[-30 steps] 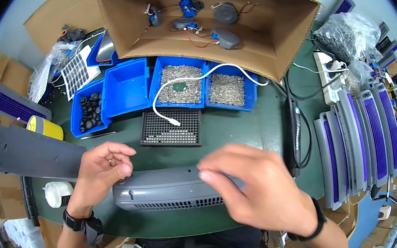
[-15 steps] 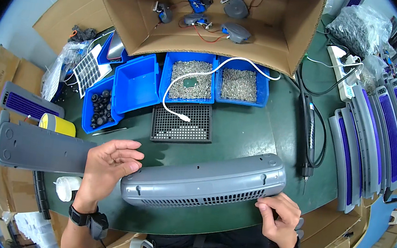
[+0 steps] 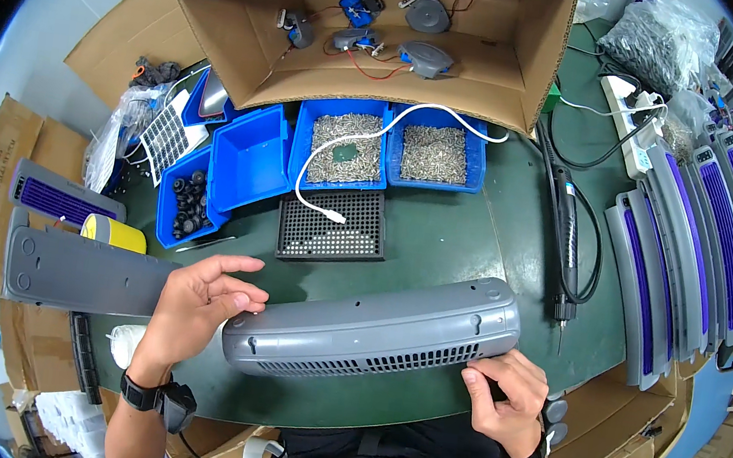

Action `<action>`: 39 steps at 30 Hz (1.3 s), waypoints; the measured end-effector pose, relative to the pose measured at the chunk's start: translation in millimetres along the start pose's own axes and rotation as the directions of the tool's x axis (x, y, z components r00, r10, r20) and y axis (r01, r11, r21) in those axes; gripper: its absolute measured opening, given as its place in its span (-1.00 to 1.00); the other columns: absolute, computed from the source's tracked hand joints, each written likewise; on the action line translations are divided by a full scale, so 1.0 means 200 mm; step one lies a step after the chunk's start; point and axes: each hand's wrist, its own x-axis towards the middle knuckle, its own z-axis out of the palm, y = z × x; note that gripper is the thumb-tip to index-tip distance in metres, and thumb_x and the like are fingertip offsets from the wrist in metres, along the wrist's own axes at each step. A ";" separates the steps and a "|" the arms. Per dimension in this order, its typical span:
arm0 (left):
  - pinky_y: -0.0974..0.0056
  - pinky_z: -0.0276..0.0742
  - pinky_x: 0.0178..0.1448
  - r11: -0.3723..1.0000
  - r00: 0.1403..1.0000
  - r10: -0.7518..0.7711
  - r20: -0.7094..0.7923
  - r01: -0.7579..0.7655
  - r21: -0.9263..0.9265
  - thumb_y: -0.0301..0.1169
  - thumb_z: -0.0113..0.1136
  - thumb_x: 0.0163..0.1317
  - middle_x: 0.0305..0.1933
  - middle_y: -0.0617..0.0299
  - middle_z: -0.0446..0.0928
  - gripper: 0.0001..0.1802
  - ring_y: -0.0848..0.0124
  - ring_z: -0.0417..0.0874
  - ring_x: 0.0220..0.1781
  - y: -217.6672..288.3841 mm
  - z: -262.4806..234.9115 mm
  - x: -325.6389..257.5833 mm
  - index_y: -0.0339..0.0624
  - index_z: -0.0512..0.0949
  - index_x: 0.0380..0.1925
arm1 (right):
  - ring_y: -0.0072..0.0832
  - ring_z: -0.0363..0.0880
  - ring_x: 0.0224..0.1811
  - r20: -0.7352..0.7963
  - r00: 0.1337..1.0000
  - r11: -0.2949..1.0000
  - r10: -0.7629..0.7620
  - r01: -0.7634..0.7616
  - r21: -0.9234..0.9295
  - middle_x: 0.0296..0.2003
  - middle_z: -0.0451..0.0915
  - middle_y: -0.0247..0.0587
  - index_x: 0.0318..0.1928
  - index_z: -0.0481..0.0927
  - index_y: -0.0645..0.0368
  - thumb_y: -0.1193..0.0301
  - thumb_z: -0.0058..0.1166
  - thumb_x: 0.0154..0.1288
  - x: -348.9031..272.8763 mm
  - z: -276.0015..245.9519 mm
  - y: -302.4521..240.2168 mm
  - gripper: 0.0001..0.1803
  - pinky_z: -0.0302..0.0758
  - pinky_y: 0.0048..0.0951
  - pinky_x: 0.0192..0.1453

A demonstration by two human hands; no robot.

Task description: The person assembles a portable air cooler by using a hot glue gun to secure internal components and wires. They then attach the front grille and the main body casing, ensuring all parts are properly aligned and secured.

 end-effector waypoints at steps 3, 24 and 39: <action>0.31 0.67 0.18 0.993 0.999 0.034 -0.009 -0.033 0.109 -0.65 0.02 0.54 0.00 -0.01 0.76 -0.61 0.36 0.78 0.06 0.06 0.03 -0.03 -0.30 0.51 0.31 | -0.24 0.67 -0.48 -0.012 1.000 1.000 -0.012 0.012 0.010 -0.47 0.72 -0.11 -0.37 0.72 0.32 0.60 0.39 0.12 0.00 0.01 0.01 -0.92 0.56 -0.36 -0.33; -0.02 0.67 0.03 0.409 0.864 0.451 0.226 -0.425 0.808 -0.68 0.23 0.22 -0.20 -0.21 0.73 -0.82 -0.11 0.78 -0.09 0.34 0.33 0.87 -0.38 0.69 -0.17 | -0.25 0.67 -0.51 -0.049 0.998 0.995 -0.050 0.054 0.082 -0.49 0.72 -0.13 -0.38 0.73 0.30 0.61 0.42 0.05 0.00 -0.02 0.02 -0.89 0.55 -0.35 -0.38; 0.07 0.61 -0.03 0.476 0.783 0.609 0.129 -0.490 0.731 -0.66 0.18 0.33 -0.16 -0.11 0.66 -0.82 0.02 0.72 -0.14 0.29 0.28 0.86 -0.35 0.70 -0.13 | -0.42 0.76 -0.39 0.073 0.975 0.788 0.211 -0.214 0.577 -0.40 0.79 -0.06 -0.30 0.76 0.38 0.65 0.33 0.31 0.00 -0.19 0.00 -0.98 0.63 -0.45 -0.27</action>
